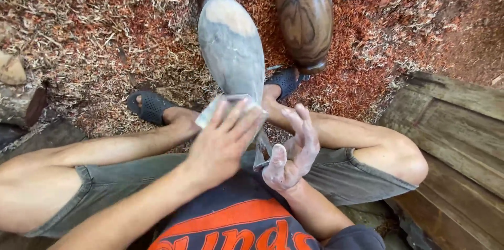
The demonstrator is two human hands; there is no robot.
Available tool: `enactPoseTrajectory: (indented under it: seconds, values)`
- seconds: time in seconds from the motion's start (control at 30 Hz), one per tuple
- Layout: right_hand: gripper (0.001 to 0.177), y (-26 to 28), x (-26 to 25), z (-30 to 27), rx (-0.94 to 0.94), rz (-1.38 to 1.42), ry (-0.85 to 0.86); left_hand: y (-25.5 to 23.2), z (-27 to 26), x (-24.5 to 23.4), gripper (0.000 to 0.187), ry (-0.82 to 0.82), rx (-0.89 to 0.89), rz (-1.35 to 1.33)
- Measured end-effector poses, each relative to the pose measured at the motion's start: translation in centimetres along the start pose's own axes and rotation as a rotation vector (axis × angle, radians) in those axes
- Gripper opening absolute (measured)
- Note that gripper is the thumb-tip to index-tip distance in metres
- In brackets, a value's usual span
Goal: The person is sanding a turned wooden vessel by hand using a sanding block or cloth.
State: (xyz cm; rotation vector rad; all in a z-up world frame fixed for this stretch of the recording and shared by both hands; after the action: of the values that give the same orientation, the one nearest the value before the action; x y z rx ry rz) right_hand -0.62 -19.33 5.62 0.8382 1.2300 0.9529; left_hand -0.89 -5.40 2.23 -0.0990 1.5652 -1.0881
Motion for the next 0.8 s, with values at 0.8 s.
enactPoseTrajectory:
  seconds: [0.8]
  values:
    - [0.054,0.9,0.3,0.6,0.009,-0.045,-0.027,5.0,-0.9,1.7,0.064,-0.192,-0.212,0.157]
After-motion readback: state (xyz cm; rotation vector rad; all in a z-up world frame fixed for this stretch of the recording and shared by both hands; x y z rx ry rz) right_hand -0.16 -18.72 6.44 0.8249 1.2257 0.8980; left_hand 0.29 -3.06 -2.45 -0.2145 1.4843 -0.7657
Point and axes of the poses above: each hand's wrist, its own z-axis towards the middle knuckle, its own x-axis out of the palm, y = z × x, the point moved 7 cm from there along z, towards the middle knuckle, and after that the axes turned 11 degrees about x, right-handed, at the moved point
